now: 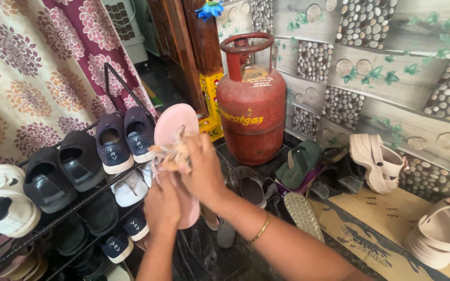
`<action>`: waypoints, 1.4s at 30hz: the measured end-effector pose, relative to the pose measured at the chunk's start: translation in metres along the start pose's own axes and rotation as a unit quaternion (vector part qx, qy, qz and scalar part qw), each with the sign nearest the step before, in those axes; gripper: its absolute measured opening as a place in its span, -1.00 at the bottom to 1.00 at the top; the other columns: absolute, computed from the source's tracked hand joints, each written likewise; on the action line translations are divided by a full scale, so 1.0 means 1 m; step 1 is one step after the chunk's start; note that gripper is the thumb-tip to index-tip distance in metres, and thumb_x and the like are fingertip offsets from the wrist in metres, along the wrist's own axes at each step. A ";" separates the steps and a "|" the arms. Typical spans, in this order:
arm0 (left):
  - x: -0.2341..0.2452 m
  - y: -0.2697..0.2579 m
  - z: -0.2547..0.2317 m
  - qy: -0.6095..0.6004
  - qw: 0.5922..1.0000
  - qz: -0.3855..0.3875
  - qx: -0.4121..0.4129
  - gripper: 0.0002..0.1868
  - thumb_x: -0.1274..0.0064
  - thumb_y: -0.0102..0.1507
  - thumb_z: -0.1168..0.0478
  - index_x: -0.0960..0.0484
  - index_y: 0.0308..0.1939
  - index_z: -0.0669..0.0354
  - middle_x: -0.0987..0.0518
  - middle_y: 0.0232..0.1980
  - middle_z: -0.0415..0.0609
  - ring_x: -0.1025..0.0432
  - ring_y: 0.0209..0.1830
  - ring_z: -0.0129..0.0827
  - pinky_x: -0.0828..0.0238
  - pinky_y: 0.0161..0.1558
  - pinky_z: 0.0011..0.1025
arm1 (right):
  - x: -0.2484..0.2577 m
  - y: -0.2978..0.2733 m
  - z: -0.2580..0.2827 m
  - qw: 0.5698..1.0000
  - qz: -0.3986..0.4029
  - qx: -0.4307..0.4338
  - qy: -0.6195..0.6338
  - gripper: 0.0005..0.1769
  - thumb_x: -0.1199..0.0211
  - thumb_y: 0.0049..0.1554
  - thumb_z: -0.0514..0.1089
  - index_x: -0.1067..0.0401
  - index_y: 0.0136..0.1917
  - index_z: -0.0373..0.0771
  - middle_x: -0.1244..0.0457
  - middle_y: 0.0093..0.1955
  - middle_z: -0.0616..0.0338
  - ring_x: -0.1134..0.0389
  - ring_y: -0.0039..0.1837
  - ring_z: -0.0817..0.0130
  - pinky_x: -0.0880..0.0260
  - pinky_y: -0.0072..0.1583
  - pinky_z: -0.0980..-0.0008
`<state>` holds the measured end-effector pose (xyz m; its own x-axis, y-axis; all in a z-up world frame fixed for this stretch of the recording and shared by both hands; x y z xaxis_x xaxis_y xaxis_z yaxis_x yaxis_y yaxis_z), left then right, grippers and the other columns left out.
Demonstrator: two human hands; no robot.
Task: The person wipes several pairs of shoes and sandals with a cloth, handling them one at a time. The person picks up each shoe, wipes the upper and sole, and places it back on the shoe rack or floor.
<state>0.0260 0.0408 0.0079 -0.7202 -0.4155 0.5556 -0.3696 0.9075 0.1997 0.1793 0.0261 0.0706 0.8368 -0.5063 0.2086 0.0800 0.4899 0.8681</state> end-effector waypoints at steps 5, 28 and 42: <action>0.003 0.022 0.031 -0.065 0.997 -0.029 0.036 -0.17 0.49 0.40 -0.35 -0.65 0.11 0.27 -0.59 0.00 0.47 -0.43 0.13 0.34 -0.32 0.16 0.06 | -0.011 -0.005 0.018 0.997 0.064 0.043 -0.023 -0.41 -0.37 -0.04 -0.29 -0.33 0.27 -0.20 -0.17 0.21 -0.11 -0.26 0.26 -0.19 -0.30 0.25 0.02; -0.021 0.018 0.026 0.032 0.998 -0.048 0.003 -0.49 0.11 0.32 0.02 -0.41 0.35 -0.05 -0.63 -0.01 0.35 -0.48 0.06 0.32 -0.37 0.12 0.10 | 0.015 0.020 -0.006 0.992 0.032 0.117 0.030 -0.46 -0.21 -0.03 -0.30 -0.39 0.27 -0.21 -0.21 0.34 -0.04 -0.28 0.32 -0.17 -0.31 0.33 0.00; 0.001 0.039 0.037 -0.055 0.997 0.004 -0.056 -0.44 0.26 0.40 -0.10 -0.63 0.10 0.29 -0.62 -0.10 0.45 -0.52 0.00 0.23 -0.42 0.05 -0.03 | 0.018 0.022 -0.040 0.999 0.005 0.027 0.047 -0.48 -0.23 -0.11 -0.45 -0.52 0.16 -0.24 -0.29 0.12 -0.09 -0.35 0.20 -0.07 -0.37 0.24 0.18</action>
<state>-0.0107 0.0737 -0.0133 -0.7855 -0.4064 0.4666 -0.2995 0.9096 0.2881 0.2177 0.0562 0.0754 0.8849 -0.4313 0.1760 0.0442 0.4538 0.8900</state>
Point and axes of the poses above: each hand's wrist, its own y-axis towards the middle knuckle, its own x-axis out of the back of the hand, z = x × y, the point moved 7 cm from there along y, towards the middle knuckle
